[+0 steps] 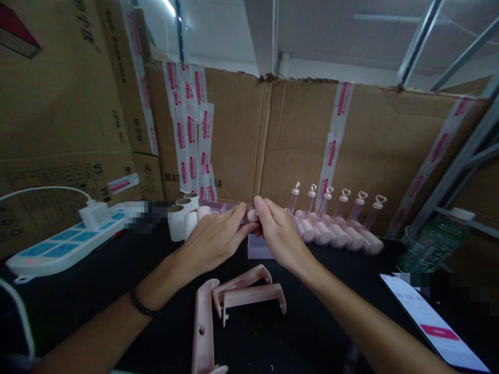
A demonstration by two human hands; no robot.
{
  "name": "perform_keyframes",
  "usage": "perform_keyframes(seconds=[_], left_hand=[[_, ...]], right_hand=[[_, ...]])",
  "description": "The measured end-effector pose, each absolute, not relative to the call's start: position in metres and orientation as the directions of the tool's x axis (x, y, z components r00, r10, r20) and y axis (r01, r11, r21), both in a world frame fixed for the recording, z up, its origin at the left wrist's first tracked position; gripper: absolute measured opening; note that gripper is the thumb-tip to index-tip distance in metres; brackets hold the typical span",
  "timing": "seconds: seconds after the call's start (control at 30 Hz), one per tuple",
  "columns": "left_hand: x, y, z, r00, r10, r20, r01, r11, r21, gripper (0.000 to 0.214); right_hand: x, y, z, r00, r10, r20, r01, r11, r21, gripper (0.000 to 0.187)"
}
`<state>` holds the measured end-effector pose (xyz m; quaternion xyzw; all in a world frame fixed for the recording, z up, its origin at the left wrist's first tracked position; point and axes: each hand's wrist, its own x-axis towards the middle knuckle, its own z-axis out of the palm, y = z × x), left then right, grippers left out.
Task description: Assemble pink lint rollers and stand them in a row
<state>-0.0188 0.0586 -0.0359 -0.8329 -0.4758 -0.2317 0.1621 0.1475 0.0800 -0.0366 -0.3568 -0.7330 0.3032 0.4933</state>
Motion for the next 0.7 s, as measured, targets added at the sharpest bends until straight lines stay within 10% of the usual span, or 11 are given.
perform_keyframes(seconds=[0.2,0.37,0.7], left_hand=[[-0.035,0.07,-0.027,0.277,0.733,0.621,0.706,-0.593,0.386,0.015],[-0.048,0.091,-0.025,0.067,0.794,0.604,0.196,-0.604,0.772,0.023],[-0.044,0.089,-0.021,-0.259,0.878,0.402,-0.158,-0.449,0.88,0.034]], right_hand=[[0.178,0.071,-0.021,-0.399,0.785,0.474,0.508,0.62,-0.598,0.036],[0.187,0.053,-0.048,-0.726,0.661,0.189,0.6,0.743,-0.297,0.017],[0.169,0.041,-0.088,-0.777,0.622,0.098,0.594,0.776,-0.213,0.023]])
